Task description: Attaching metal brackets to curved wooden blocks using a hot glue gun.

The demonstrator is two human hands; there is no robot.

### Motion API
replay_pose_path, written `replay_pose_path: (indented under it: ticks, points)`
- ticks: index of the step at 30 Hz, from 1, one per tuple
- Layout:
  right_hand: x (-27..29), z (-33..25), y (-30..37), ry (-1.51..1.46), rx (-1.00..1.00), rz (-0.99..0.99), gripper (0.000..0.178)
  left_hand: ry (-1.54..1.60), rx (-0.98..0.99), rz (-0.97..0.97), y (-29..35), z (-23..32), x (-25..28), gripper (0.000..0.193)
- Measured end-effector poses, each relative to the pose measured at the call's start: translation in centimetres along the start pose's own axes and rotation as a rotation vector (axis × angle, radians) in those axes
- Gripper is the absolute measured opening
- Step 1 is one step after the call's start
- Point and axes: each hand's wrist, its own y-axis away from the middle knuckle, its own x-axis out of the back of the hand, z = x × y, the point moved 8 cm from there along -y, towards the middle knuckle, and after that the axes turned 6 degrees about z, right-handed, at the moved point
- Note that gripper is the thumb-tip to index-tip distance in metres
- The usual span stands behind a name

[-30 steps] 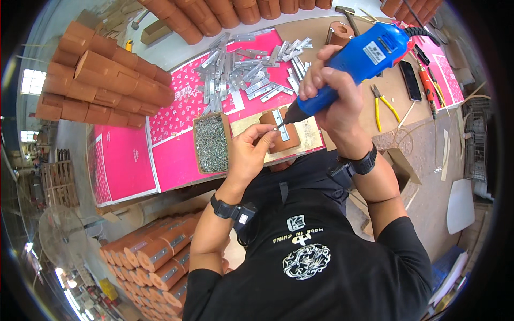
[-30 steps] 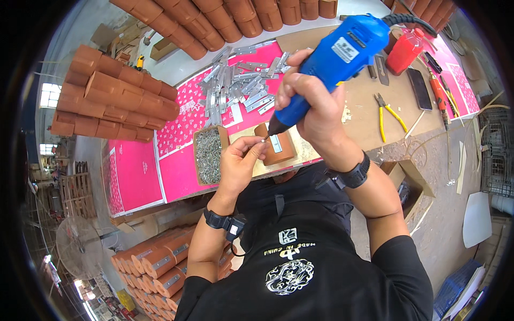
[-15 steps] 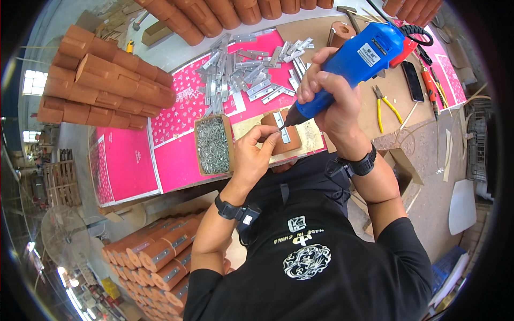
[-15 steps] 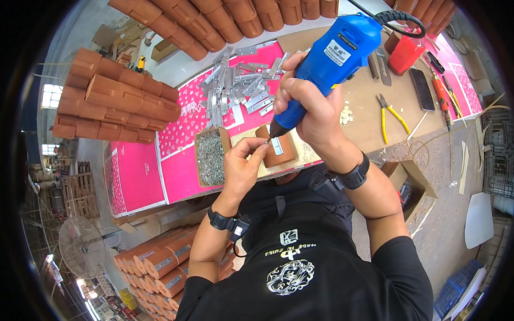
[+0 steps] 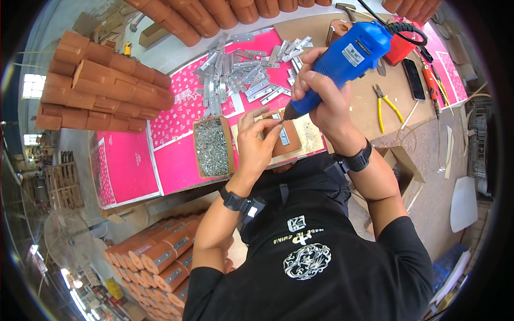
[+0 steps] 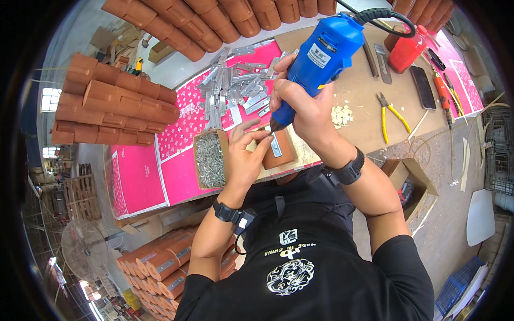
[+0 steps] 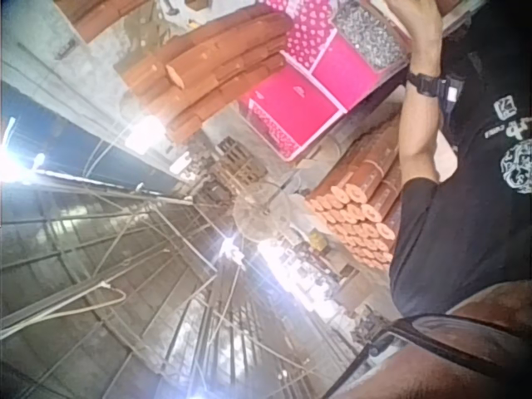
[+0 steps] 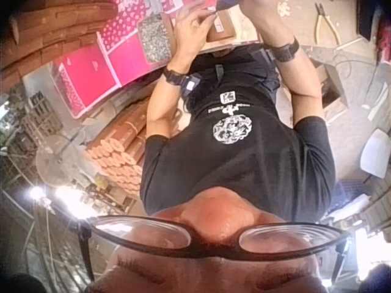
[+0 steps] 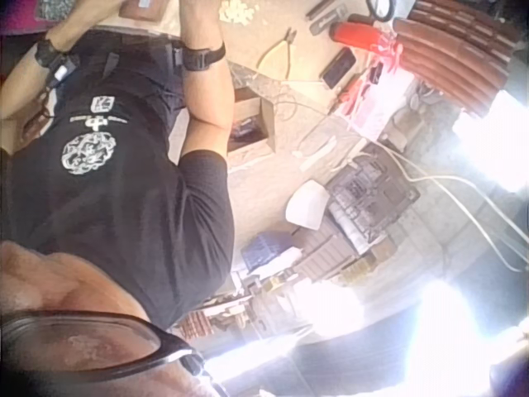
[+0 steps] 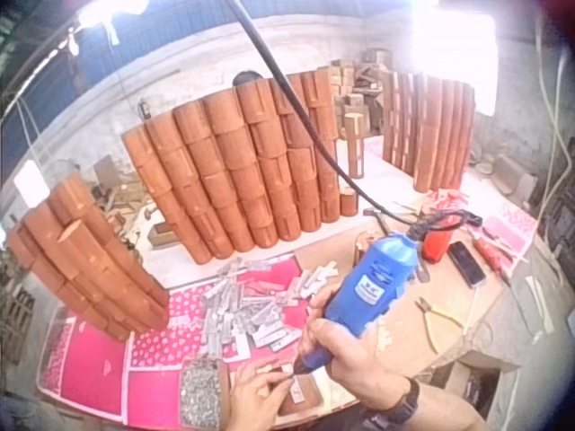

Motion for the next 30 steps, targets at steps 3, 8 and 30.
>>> replay_pose_path:
  ticks: [3,8,30]
  points:
    - [0.5,1.0,-0.7,0.044,0.013,0.015,0.027,0.004,-0.001,0.009,-0.4,-1.0,-0.7,0.014]
    - [0.8,2.4,-0.8,0.056,0.000,0.007,0.026,0.195,0.207,-0.018,0.0,-2.5,-1.9,0.014]
    - [-0.9,2.9,-0.4,0.098,-0.009,-0.085,0.026,0.326,0.180,-0.044,1.9,-4.4,-4.1,0.044]
